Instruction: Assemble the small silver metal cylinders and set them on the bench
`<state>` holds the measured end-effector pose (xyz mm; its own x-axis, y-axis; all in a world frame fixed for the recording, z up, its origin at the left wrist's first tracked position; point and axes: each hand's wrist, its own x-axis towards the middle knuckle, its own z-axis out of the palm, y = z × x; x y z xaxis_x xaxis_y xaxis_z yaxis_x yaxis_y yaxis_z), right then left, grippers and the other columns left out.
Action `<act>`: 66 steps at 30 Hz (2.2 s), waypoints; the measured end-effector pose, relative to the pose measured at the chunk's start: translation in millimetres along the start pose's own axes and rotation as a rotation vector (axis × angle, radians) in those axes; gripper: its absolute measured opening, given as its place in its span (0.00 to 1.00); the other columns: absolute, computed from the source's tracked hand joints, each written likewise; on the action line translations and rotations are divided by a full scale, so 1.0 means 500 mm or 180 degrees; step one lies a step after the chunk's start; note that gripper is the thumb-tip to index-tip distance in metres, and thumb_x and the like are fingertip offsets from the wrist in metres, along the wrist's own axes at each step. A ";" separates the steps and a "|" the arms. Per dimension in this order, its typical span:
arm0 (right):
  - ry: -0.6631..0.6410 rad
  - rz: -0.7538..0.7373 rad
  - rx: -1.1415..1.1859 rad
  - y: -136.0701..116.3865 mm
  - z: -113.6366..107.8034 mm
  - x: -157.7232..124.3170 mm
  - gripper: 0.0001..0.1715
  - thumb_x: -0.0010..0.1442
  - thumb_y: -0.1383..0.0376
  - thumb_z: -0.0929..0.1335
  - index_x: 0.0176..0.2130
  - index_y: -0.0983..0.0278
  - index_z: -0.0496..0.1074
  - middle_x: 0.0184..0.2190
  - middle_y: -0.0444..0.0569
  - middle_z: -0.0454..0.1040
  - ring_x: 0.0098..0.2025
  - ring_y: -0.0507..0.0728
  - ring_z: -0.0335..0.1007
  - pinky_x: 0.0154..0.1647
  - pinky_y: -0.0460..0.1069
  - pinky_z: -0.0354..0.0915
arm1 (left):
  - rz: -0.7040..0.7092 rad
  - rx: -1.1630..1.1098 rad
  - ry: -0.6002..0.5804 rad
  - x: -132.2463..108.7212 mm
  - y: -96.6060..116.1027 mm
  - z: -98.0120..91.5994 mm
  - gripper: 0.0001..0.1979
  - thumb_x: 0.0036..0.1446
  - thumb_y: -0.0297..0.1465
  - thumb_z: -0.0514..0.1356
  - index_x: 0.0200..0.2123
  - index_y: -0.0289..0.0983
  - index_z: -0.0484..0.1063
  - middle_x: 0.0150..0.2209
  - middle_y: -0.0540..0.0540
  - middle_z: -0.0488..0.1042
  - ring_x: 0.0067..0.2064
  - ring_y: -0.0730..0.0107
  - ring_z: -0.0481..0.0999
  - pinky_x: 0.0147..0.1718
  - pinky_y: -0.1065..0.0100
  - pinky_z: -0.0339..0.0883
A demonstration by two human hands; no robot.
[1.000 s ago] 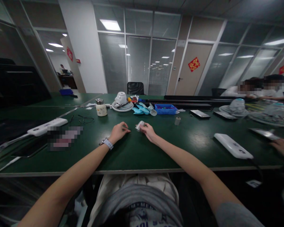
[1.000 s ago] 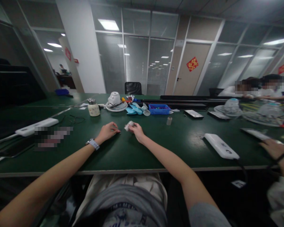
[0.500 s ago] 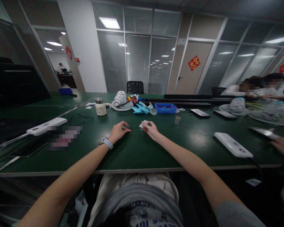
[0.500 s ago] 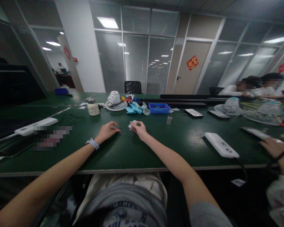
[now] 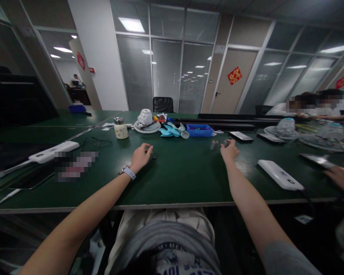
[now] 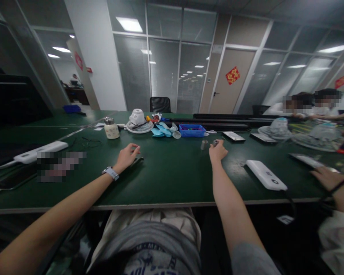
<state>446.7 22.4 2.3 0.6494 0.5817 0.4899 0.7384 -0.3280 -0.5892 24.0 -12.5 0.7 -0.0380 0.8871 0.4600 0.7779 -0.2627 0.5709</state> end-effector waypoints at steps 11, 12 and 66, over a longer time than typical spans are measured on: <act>0.0614 -0.1127 0.0687 -0.113 -0.024 -0.099 0.27 0.56 0.66 0.64 0.56 0.65 0.61 0.60 0.61 0.60 0.63 0.64 0.53 0.62 0.64 0.43 | -0.0055 -0.0043 0.0267 0.001 0.003 -0.002 0.17 0.63 0.43 0.49 0.44 0.38 0.68 0.35 0.44 0.80 0.35 0.63 0.78 0.34 0.67 0.63; 0.0346 -0.1608 0.0877 -0.150 -0.022 -0.136 0.24 0.59 0.65 0.63 0.55 0.64 0.64 0.59 0.59 0.62 0.63 0.63 0.53 0.63 0.64 0.42 | -0.0063 -0.0037 0.0289 0.001 0.002 -0.003 0.17 0.63 0.43 0.49 0.44 0.38 0.68 0.35 0.44 0.80 0.35 0.63 0.78 0.34 0.67 0.63; -0.0011 0.0241 -0.0200 0.022 -0.007 0.040 0.16 0.61 0.59 0.65 0.45 0.57 0.78 0.42 0.57 0.77 0.43 0.64 0.72 0.44 0.56 0.60 | -0.0066 -0.0142 0.0045 -0.001 -0.006 0.001 0.16 0.62 0.43 0.50 0.45 0.40 0.67 0.32 0.47 0.80 0.32 0.65 0.78 0.31 0.68 0.63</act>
<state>468.7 27.9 8.0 0.7033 0.5559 0.4432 0.6972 -0.4173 -0.5830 22.2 -11.9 -1.6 -0.0630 0.8871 0.4572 0.7481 -0.2612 0.6100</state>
